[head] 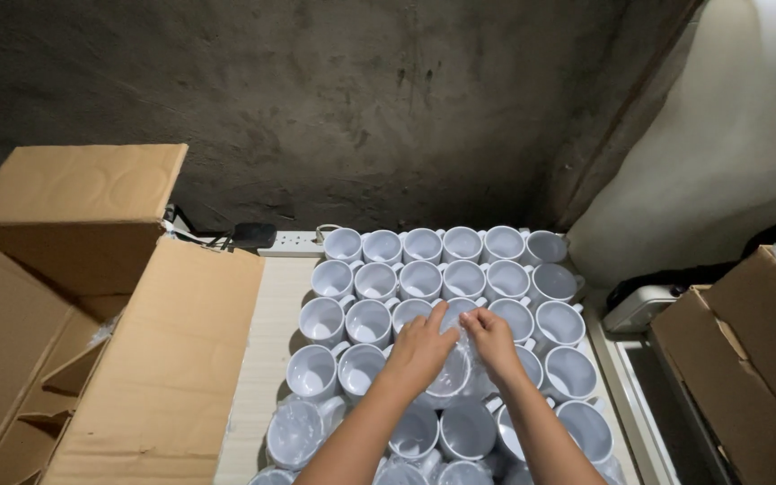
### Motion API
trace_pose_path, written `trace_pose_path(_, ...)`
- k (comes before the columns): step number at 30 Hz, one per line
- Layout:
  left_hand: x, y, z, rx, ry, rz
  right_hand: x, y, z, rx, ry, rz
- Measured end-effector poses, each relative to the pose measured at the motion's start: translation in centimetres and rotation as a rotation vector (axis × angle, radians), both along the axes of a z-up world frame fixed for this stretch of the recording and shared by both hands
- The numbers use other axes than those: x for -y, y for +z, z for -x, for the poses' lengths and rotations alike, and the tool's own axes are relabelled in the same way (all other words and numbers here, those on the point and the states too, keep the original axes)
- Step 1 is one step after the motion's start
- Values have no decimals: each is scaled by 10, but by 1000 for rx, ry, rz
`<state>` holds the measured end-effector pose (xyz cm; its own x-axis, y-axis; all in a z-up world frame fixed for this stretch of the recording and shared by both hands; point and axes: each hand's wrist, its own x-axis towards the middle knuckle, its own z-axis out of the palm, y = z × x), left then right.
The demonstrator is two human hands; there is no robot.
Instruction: The person places white mugs into plastic bags and puts the bagged mugs into the slots of a cardboard box.
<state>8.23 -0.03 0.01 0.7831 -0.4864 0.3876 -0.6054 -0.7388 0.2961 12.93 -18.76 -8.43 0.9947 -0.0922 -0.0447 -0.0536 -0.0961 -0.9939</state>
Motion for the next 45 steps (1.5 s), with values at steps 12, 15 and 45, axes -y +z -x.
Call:
trace_pose_path(12,3,17,-1,-74,-87,-98,28,-24,-33,92,-143,-61)
trace_pose_path(15,2,21,-4,-169,-57,-115,6,10,-14,123,-127,-29)
trace_pose_path(45,-3,6,5,-291,-47,-253,16,100,109,437,384,564)
